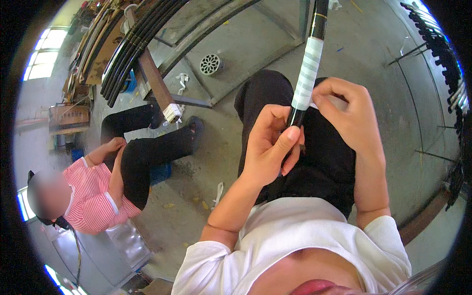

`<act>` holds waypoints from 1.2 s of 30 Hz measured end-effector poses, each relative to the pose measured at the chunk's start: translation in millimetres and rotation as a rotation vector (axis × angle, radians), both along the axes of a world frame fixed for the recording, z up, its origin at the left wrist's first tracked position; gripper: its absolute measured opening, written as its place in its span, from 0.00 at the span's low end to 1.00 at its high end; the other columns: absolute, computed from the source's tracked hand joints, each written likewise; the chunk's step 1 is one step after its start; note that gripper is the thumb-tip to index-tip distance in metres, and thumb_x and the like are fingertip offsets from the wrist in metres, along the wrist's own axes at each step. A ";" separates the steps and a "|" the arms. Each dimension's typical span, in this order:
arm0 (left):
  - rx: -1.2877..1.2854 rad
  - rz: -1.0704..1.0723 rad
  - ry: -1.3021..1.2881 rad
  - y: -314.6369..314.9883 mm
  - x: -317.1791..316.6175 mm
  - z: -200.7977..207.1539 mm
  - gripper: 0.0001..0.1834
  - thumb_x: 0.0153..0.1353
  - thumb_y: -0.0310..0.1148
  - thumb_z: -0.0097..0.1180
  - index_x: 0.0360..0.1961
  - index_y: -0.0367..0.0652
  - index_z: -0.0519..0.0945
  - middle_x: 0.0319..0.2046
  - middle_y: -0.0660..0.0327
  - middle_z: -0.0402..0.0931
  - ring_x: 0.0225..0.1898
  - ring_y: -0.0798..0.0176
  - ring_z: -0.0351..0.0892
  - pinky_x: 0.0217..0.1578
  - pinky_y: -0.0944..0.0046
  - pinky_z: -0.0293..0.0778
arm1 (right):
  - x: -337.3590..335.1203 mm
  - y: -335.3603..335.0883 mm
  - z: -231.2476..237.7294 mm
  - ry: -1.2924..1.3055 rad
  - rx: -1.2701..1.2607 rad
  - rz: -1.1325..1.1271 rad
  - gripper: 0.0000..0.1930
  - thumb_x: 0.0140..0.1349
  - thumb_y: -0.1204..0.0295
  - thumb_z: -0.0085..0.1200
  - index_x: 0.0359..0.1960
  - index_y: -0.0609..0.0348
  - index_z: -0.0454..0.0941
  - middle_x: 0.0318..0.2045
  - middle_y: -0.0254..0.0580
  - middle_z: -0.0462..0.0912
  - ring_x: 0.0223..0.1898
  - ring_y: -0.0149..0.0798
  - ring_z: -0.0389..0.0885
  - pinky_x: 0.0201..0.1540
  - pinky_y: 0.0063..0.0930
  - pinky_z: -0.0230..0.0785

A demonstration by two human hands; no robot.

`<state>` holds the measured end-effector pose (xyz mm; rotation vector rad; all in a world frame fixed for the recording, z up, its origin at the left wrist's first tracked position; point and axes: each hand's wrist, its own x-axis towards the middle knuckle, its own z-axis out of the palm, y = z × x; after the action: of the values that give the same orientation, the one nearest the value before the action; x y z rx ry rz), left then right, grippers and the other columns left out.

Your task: The person wraps white tape around a long black pole by hand, rotating the pole to create a spiral wrap. They pick up the pole from a table and place it onto a storage rack after completing the wrap.

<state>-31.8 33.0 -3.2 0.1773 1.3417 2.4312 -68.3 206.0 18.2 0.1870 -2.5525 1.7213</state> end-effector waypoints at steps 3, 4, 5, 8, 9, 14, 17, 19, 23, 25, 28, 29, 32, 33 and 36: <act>0.111 -0.076 -0.127 -5.9 -1.8 10.4 0.11 0.64 0.32 0.47 0.43 0.37 0.64 0.27 0.59 0.70 0.09 0.75 0.61 0.07 0.77 0.54 | -15.0 16.4 -56.3 -0.141 0.286 -0.315 0.10 0.54 0.69 0.51 0.28 0.63 0.79 0.24 0.44 0.81 0.29 0.36 0.81 0.35 0.25 0.68; 0.122 -0.070 -0.118 -8.5 -1.8 11.9 0.12 0.63 0.31 0.49 0.42 0.37 0.64 0.27 0.59 0.71 0.09 0.75 0.62 0.07 0.77 0.55 | -15.4 21.5 -60.0 -0.187 0.132 -0.238 0.13 0.57 0.64 0.49 0.34 0.61 0.80 0.22 0.40 0.80 0.25 0.30 0.77 0.30 0.20 0.65; 0.055 -0.044 -0.085 -7.8 -3.7 10.3 0.12 0.63 0.31 0.50 0.42 0.37 0.64 0.27 0.59 0.71 0.09 0.75 0.62 0.07 0.77 0.55 | -14.6 26.0 -60.0 -0.218 -0.076 -0.167 0.14 0.57 0.63 0.49 0.36 0.60 0.80 0.23 0.37 0.79 0.23 0.28 0.74 0.28 0.18 0.63; -0.157 0.004 0.002 -2.2 -2.1 7.3 0.16 0.58 0.28 0.56 0.43 0.37 0.64 0.27 0.60 0.70 0.10 0.74 0.64 0.09 0.76 0.59 | 0.5 16.4 -38.8 -0.230 -0.589 -0.009 0.21 0.60 0.58 0.46 0.46 0.60 0.76 0.25 0.27 0.73 0.21 0.18 0.60 0.23 0.11 0.49; -0.195 0.005 -0.001 2.7 -0.6 7.8 0.18 0.55 0.27 0.59 0.43 0.37 0.64 0.27 0.60 0.70 0.11 0.74 0.66 0.09 0.76 0.60 | 2.8 14.9 -34.1 -0.181 -0.606 0.070 0.20 0.59 0.61 0.50 0.47 0.61 0.76 0.28 0.29 0.76 0.23 0.19 0.65 0.26 0.11 0.56; 0.072 -0.185 -0.094 5.6 -0.1 8.2 0.19 0.61 0.36 0.54 0.46 0.31 0.67 0.26 0.57 0.72 0.12 0.72 0.68 0.09 0.77 0.59 | -0.7 6.4 -13.7 -0.288 -0.649 0.329 0.15 0.52 0.65 0.61 0.36 0.63 0.82 0.33 0.34 0.80 0.33 0.27 0.75 0.40 0.21 0.67; 0.295 -0.376 -0.189 8.7 -6.7 1.8 0.29 0.64 0.46 0.44 0.50 0.25 0.65 0.23 0.54 0.73 0.06 0.73 0.62 0.06 0.77 0.57 | -8.0 11.8 -41.9 -0.079 -0.809 0.409 0.14 0.53 0.63 0.61 0.35 0.62 0.82 0.31 0.35 0.79 0.30 0.25 0.74 0.36 0.19 0.67; 0.506 -0.527 -0.322 11.1 -8.4 -2.5 0.31 0.65 0.47 0.41 0.51 0.24 0.65 0.22 0.53 0.73 0.05 0.73 0.61 0.05 0.77 0.56 | -6.0 27.8 -62.3 -0.292 -0.946 0.363 0.14 0.54 0.63 0.59 0.32 0.63 0.82 0.28 0.32 0.79 0.27 0.25 0.73 0.31 0.18 0.66; 0.312 -0.585 -0.285 28.5 -7.4 7.6 0.32 0.65 0.47 0.41 0.51 0.21 0.64 0.18 0.53 0.71 0.04 0.74 0.60 0.04 0.77 0.57 | -3.1 42.3 -97.3 -0.339 -0.369 0.031 0.12 0.55 0.65 0.55 0.29 0.62 0.82 0.23 0.34 0.80 0.23 0.28 0.73 0.30 0.22 0.67; 0.122 -0.571 -0.204 36.8 -4.9 16.1 0.32 0.63 0.48 0.44 0.51 0.23 0.66 0.18 0.55 0.71 0.04 0.75 0.58 0.03 0.77 0.55 | -2.4 53.1 -115.6 -0.181 -0.101 0.174 0.12 0.53 0.64 0.54 0.30 0.60 0.81 0.24 0.42 0.82 0.23 0.34 0.76 0.30 0.29 0.68; -0.125 -0.585 -0.053 68.2 -16.6 32.5 0.31 0.59 0.45 0.53 0.52 0.25 0.66 0.22 0.59 0.71 0.07 0.75 0.60 0.05 0.77 0.54 | -19.0 75.7 -125.5 -0.169 0.019 0.195 0.08 0.54 0.69 0.54 0.30 0.60 0.82 0.29 0.42 0.83 0.30 0.35 0.80 0.36 0.28 0.71; -0.152 -0.596 -0.017 84.1 -22.7 35.4 0.31 0.58 0.42 0.55 0.52 0.25 0.66 0.24 0.59 0.71 0.08 0.75 0.61 0.06 0.77 0.55 | -25.8 86.8 -124.6 -0.224 -0.022 0.172 0.08 0.53 0.68 0.55 0.29 0.59 0.82 0.28 0.42 0.83 0.30 0.36 0.80 0.35 0.28 0.71; -0.278 -0.606 0.138 125.0 -43.2 62.7 0.30 0.55 0.37 0.57 0.53 0.28 0.65 0.28 0.60 0.71 0.11 0.74 0.64 0.09 0.76 0.58 | -67.3 100.2 -113.9 -0.078 0.209 0.130 0.12 0.48 0.65 0.61 0.28 0.61 0.81 0.26 0.41 0.82 0.28 0.35 0.79 0.35 0.29 0.71; -0.302 -0.635 0.185 146.7 -52.1 69.5 0.28 0.54 0.35 0.56 0.52 0.29 0.65 0.27 0.60 0.70 0.11 0.73 0.64 0.10 0.76 0.59 | -80.5 107.2 -124.3 -0.093 0.247 0.077 0.13 0.46 0.64 0.62 0.28 0.61 0.81 0.24 0.40 0.82 0.28 0.35 0.78 0.35 0.30 0.71; -0.422 -0.629 0.362 215.7 -69.8 80.7 0.20 0.54 0.30 0.53 0.48 0.32 0.70 0.24 0.62 0.70 0.16 0.74 0.65 0.14 0.75 0.60 | -87.3 120.9 -153.9 0.171 -0.673 0.064 0.15 0.43 0.66 0.61 0.32 0.60 0.78 0.28 0.42 0.81 0.31 0.40 0.78 0.35 0.34 0.71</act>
<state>-101.6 248.7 77.5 0.8178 1.6064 1.6078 -155.6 326.9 -135.7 0.3553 -1.7426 2.3459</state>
